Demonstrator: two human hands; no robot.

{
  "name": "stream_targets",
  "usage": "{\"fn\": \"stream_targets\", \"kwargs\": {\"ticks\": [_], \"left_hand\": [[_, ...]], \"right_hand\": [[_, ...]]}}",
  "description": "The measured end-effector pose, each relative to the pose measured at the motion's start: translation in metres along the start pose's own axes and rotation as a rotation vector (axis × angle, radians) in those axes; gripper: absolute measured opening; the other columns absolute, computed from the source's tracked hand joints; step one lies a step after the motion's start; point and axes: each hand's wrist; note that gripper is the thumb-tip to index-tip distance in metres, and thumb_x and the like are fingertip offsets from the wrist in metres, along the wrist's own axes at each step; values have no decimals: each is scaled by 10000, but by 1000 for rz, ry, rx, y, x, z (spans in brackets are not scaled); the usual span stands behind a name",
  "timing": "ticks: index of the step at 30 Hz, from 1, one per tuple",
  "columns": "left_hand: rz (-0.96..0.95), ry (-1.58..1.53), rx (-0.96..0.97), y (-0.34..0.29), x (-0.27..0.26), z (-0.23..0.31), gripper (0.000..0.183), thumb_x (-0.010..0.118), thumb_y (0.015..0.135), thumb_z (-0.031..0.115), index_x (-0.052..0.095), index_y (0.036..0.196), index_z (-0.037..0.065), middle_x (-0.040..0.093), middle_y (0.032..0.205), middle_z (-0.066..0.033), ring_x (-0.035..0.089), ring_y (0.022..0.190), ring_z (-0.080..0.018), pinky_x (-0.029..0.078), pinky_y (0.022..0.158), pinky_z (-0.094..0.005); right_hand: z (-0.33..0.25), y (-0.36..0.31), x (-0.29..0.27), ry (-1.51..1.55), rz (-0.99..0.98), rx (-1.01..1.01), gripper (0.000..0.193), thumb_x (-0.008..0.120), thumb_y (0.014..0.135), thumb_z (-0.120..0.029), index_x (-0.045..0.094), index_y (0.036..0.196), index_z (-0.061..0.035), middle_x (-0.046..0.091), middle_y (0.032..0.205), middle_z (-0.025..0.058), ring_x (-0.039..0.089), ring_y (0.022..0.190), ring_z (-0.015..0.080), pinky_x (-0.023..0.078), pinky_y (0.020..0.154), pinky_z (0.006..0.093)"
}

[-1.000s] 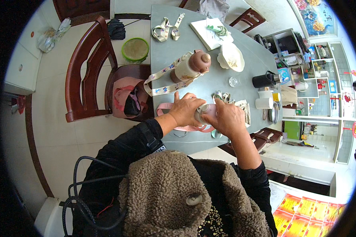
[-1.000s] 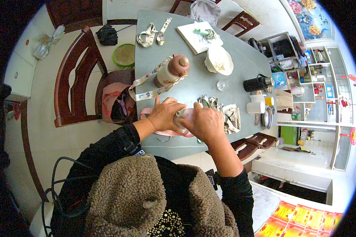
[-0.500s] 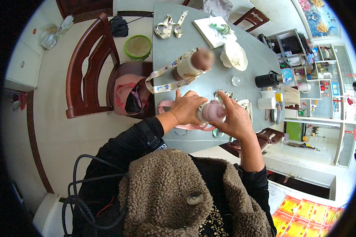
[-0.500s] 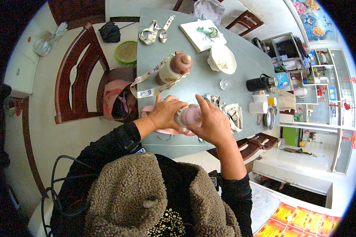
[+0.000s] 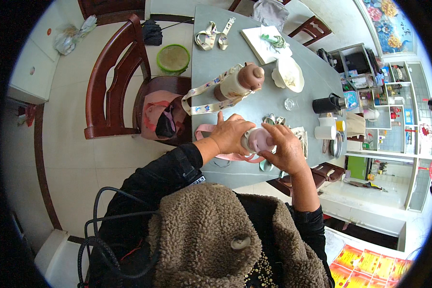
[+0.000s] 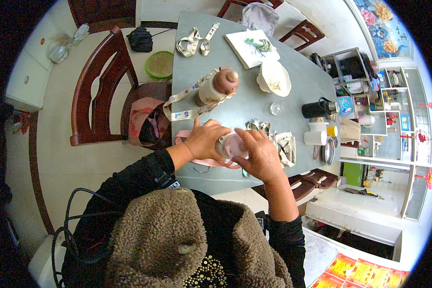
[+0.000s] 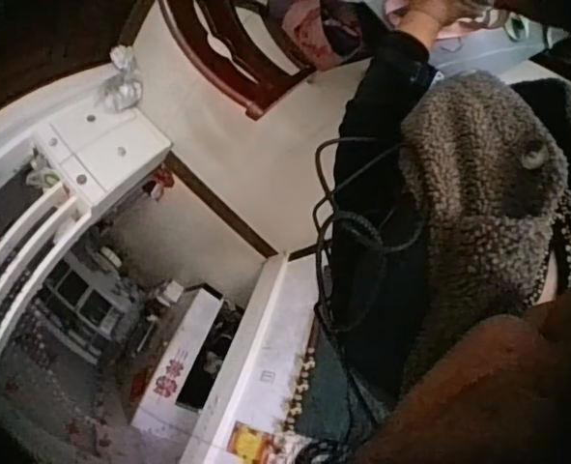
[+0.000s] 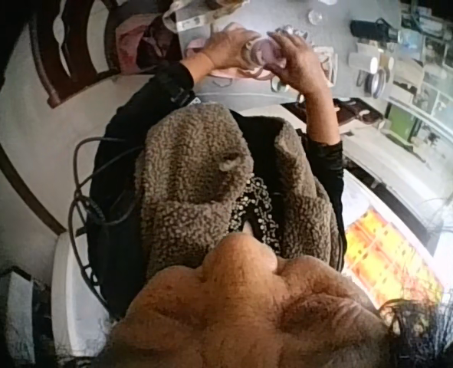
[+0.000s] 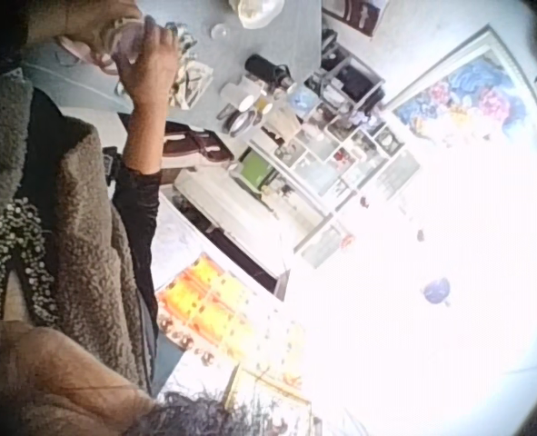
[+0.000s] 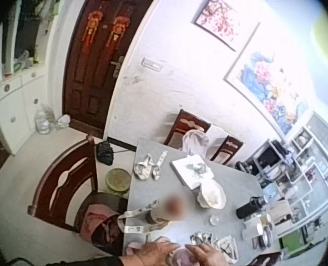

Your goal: The person attaches a pink strap to a white thermos bottle by threading the strap through metal loops and buckles. They repeatedly adjust the strap length and alignment, then secure the strap to the bottle's handle.

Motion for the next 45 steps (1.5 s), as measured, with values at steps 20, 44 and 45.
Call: {"fn": "stream_targets", "kwargs": {"ticks": [20,44,45], "left_hand": [[31,-5,-3,-2,-1,1,857,886,472,477,598,1238,224,641,1182,13,512,1218,-207,294,958,-616],[-17,-26,38,4,1,-2,820,875,487,444,607,1228,217,631,1186,-18,525,1208,-239,319,911,-631],[-7,-18,47,4,2,-2,814,874,488,445,609,1222,215,635,1174,-19,536,1195,-242,328,910,-622]], "right_hand": [[-9,-3,4,16,55,18,771,811,705,-436,527,1337,-98,665,1085,207,679,898,362,537,765,454],[-7,0,26,55,-34,551,922,828,687,-373,384,1429,-52,605,1180,256,632,1019,411,518,867,463],[-7,-1,27,71,-49,576,883,845,664,-334,440,1400,-63,608,1201,219,608,1073,401,503,900,458]]}}
Point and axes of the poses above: each hand's wrist, its own y-axis towards the middle knuckle, its own x-axis out of the palm, z = x × y
